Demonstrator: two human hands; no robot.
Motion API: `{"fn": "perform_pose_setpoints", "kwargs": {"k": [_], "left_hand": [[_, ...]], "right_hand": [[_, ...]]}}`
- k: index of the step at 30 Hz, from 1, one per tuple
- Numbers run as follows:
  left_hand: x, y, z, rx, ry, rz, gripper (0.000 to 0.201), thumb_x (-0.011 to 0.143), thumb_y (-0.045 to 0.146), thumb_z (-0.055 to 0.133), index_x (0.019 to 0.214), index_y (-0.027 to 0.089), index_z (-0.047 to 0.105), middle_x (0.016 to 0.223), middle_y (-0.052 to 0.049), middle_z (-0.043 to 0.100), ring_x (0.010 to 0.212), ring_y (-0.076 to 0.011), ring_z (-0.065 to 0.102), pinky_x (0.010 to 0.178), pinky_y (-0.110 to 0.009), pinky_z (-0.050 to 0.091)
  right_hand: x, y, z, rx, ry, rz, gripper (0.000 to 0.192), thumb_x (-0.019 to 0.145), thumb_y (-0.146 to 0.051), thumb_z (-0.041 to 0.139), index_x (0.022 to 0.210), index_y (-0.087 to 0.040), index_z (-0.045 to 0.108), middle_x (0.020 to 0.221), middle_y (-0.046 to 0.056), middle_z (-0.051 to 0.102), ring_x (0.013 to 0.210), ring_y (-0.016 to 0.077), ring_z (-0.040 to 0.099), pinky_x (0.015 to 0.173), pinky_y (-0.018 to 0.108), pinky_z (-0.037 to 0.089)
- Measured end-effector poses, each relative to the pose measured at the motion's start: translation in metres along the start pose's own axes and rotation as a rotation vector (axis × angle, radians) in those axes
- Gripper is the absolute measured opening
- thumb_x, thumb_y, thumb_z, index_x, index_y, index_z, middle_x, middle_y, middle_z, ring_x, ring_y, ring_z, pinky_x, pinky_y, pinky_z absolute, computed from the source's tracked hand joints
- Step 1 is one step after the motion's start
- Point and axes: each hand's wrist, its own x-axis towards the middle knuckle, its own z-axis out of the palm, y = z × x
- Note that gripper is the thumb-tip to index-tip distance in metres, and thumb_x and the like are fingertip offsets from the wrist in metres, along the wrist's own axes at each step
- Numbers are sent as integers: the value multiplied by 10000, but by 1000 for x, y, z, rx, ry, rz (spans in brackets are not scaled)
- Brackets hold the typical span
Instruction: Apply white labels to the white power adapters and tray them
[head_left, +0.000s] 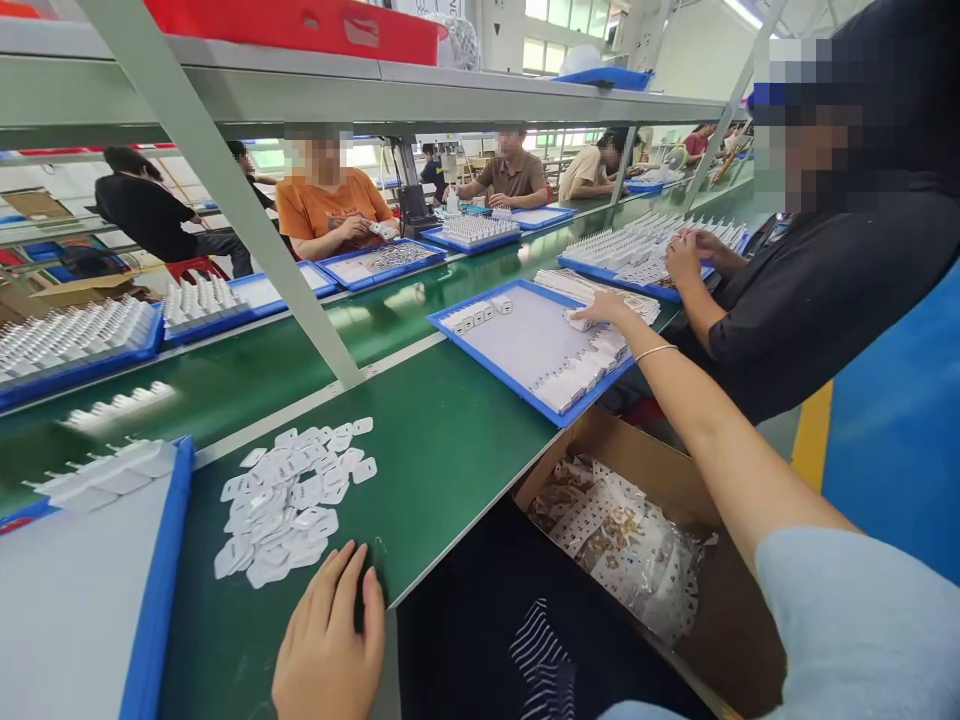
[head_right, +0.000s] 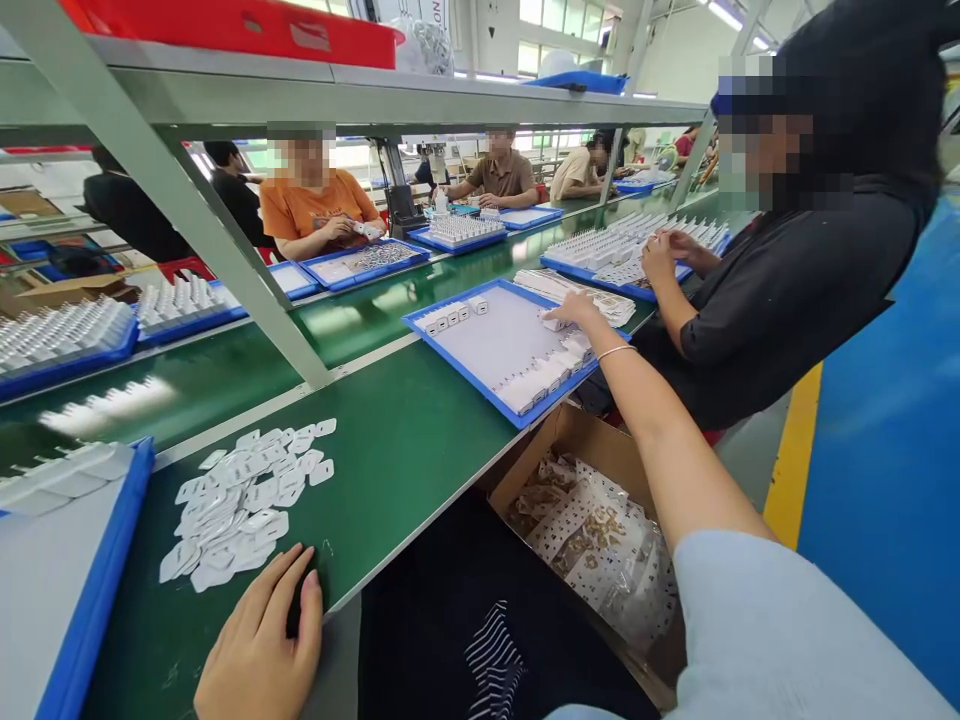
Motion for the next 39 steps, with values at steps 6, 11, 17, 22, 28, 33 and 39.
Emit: {"fn": "perform_pose_setpoints", "kwargs": {"k": [6, 11, 17, 22, 28, 33, 39], "left_hand": [[0, 1, 2, -17, 2, -9, 281, 928, 245, 613, 1189, 179, 695, 1203, -75, 742, 1024, -261, 719, 876, -349, 525], [-3, 1, 0, -61, -19, -69, 259, 932, 274, 600, 1166, 214, 695, 1211, -63, 738, 1038, -270, 716, 890, -373, 532], [46, 18, -21, -309, -219, -133, 372, 972, 364, 541, 1306, 207, 589, 1257, -93, 691, 1138, -276, 672, 961, -396, 543], [153, 46, -7, -385, -252, 195, 716, 900, 292, 662, 1527, 161, 341, 1552, -176, 439, 1462, -353, 398, 1210, -515, 318], [193, 8, 37, -719, -274, 136, 460, 821, 60, 597, 1270, 161, 609, 1307, -131, 651, 1251, -286, 586, 1092, -463, 441], [170, -24, 45, -848, -103, -117, 323, 790, 109, 658, 1101, 196, 641, 1154, -80, 704, 1084, -230, 647, 948, -380, 519], [160, -26, 45, -985, -6, -384, 367, 795, 281, 746, 1062, 208, 504, 1016, -41, 662, 923, -174, 680, 782, -292, 546]], "right_hand": [[-10, -15, 19, -64, 1, 175, 439, 964, -376, 647, 1350, -179, 574, 1423, 124, 552, 1258, 302, 572, 1036, 551, 488], [-35, -27, 0, -22, -23, 87, 386, 964, -383, 646, 1276, -160, 610, 1317, 113, 617, 1154, 265, 627, 974, 496, 529], [-93, -85, -25, 194, -191, -287, 303, 791, -445, 756, 822, -153, 680, 819, 91, 694, 822, 270, 657, 709, 358, 493], [-167, -175, -10, 465, -399, -649, 412, 571, -405, 920, 826, -220, 656, 795, 47, 669, 813, 267, 617, 673, 357, 489], [-218, -245, 20, 950, -912, -877, 301, 786, -473, 773, 951, -222, 747, 958, 64, 735, 922, 238, 688, 809, 370, 598], [-223, -269, 55, 1213, -1158, -774, 432, 890, -571, 634, 1106, -202, 700, 1081, 113, 738, 959, 234, 710, 906, 413, 606], [-223, -267, 75, 1326, -1350, -642, 456, 951, -473, 466, 1200, -158, 681, 1141, 143, 738, 985, 241, 706, 1001, 429, 552]]}}
